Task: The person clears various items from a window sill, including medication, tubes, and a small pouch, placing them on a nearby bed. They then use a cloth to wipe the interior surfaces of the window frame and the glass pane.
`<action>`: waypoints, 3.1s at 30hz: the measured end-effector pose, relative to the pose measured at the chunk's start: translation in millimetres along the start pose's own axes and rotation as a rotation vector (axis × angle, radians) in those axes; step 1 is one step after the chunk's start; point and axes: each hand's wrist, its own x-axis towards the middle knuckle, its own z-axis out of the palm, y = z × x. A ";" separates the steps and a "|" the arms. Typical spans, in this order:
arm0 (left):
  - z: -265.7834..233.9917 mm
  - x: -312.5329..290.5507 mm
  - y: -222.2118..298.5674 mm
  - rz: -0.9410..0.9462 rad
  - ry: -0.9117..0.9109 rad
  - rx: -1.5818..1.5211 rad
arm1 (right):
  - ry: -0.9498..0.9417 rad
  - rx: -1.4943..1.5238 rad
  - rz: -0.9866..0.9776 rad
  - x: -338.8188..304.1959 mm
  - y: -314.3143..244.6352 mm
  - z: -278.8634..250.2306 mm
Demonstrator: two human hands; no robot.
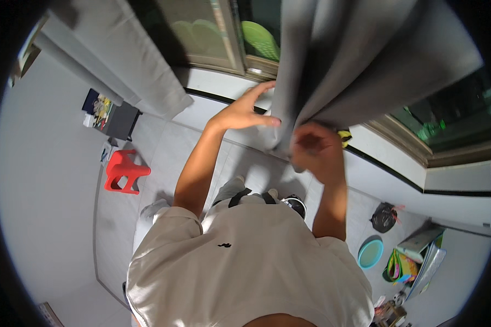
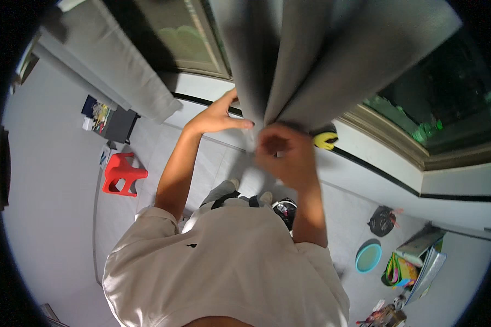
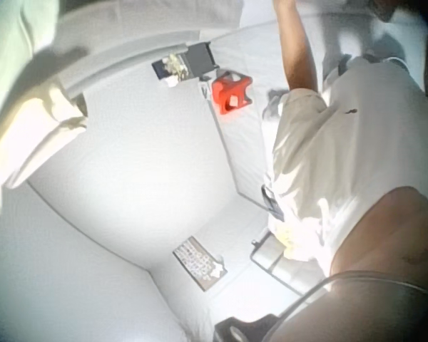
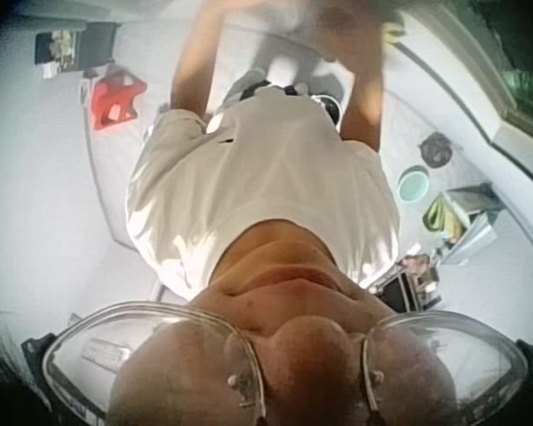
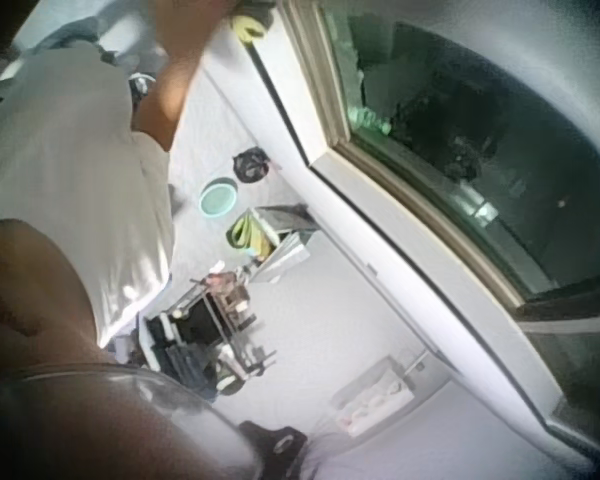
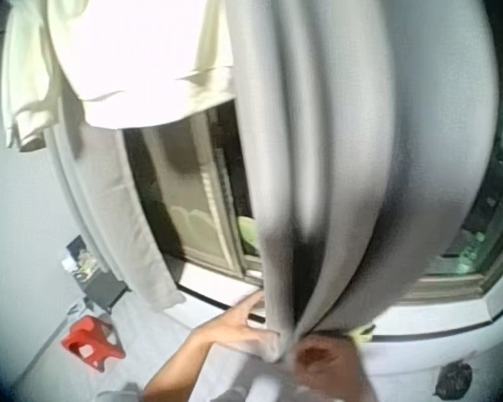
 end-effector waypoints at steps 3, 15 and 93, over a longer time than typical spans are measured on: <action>-49.5 -11.5 -27.1 -0.051 0.235 -0.013 | -0.240 0.095 0.023 28.3 4.9 72.6; -283.8 -123.3 -138.6 0.033 1.150 -0.521 | -0.204 -0.048 0.094 179.3 103.9 236.6; -557.6 -257.0 -180.1 0.419 1.079 -1.198 | -0.678 -1.242 -0.581 599.6 204.8 543.1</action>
